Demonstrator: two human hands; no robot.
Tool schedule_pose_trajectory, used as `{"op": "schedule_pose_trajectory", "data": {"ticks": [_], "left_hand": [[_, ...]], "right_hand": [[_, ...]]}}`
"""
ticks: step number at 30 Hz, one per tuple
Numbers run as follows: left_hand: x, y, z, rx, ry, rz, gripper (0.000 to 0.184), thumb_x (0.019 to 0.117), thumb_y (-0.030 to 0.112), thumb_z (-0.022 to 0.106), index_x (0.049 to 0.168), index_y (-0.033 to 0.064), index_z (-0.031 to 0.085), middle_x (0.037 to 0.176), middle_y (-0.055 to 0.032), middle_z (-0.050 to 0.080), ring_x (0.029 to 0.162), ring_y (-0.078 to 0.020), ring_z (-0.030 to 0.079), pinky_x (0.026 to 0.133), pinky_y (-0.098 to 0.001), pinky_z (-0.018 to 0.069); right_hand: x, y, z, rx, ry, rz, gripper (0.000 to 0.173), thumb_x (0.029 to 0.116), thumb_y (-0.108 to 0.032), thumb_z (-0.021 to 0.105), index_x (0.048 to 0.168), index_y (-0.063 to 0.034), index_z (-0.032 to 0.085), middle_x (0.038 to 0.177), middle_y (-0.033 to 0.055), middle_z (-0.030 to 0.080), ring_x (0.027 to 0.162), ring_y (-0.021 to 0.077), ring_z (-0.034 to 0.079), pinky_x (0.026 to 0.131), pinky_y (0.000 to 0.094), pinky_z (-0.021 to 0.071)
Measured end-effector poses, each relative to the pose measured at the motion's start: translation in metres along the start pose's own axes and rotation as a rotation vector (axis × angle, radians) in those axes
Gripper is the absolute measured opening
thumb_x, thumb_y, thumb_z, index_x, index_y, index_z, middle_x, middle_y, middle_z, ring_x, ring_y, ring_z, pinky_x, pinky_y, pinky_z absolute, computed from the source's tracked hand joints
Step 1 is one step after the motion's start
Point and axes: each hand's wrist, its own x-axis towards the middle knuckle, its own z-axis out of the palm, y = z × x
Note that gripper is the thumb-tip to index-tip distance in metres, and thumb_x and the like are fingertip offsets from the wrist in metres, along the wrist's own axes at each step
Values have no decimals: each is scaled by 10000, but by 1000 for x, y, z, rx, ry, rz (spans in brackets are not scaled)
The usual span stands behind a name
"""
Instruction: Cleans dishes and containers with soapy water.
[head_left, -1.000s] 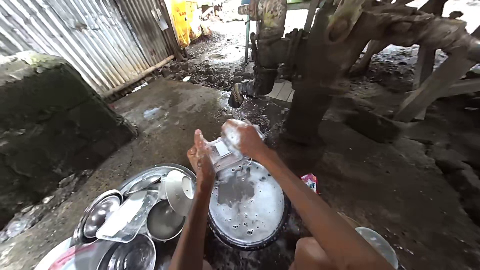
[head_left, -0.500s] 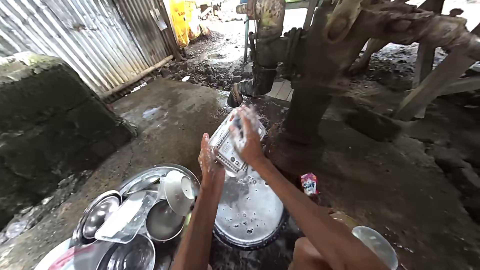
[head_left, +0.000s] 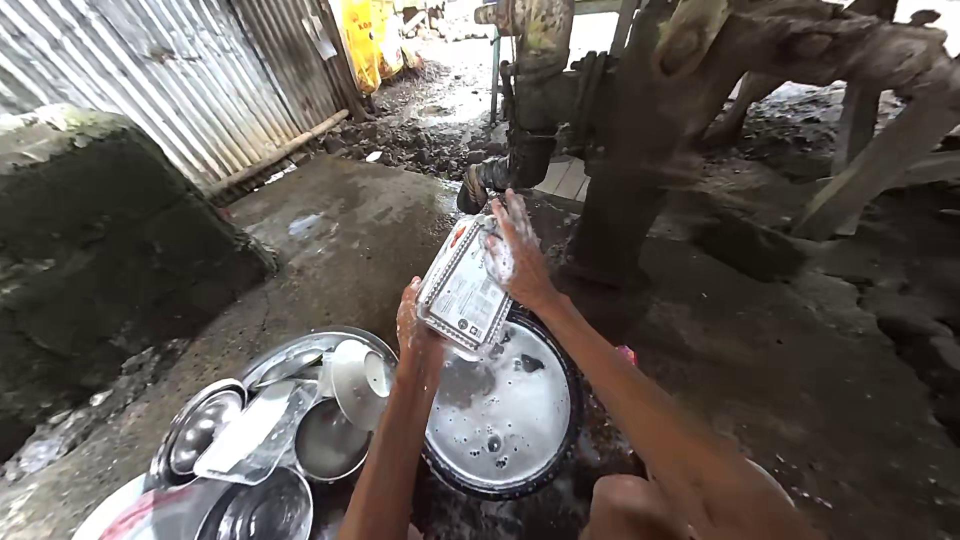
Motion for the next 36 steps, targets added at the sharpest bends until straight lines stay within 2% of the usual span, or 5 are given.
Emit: {"op": "schedule_pose_trajectory", "data": {"ticks": [10, 14, 20, 31, 36], "left_hand": [[9, 5, -6, -223, -59, 12, 337, 1106, 285, 315, 1082, 83, 584, 898, -72, 683, 843, -171, 697, 762, -379, 602], [4, 1, -5, -157, -104, -52, 355, 1113, 293, 312, 1117, 84, 599, 908, -61, 701, 835, -155, 708, 753, -357, 612], [12, -1, -12, 624, -54, 171, 514, 1130, 331, 318, 1014, -39, 656, 802, -78, 630, 731, -101, 617, 723, -312, 545], [-12, 7, 13, 1011, 220, 334, 622, 1128, 328, 283, 884, -122, 637, 816, -237, 607, 869, -353, 602, 845, -529, 466], [-13, 10, 8, 757, 103, 421, 523, 1100, 316, 422, 620, 111, 457, 530, 60, 377, 501, -55, 415, 551, -254, 394]], "right_hand": [[-47, -34, 5, 247, 232, 8, 399, 981, -135, 560, 1343, 17, 632, 1462, 240, 550, 1413, 359, 480, 1183, 532, 364], [0, -16, -34, 693, 131, 623, 422, 1097, -270, 350, 1461, -89, 461, 1222, 65, 606, 978, 90, 584, 833, 303, 507], [18, -16, -58, 623, -296, 291, 272, 1043, -137, 487, 1280, -75, 605, 1077, 77, 668, 779, 100, 606, 657, 284, 529], [-9, -67, -18, 292, -169, -189, 300, 961, -97, 575, 1212, 30, 679, 1258, 176, 681, 1227, 299, 633, 1053, 453, 501], [-28, -37, -22, 469, -176, 41, 322, 994, -81, 527, 1261, 52, 649, 1269, 181, 663, 1150, 231, 652, 1001, 396, 525]]}}
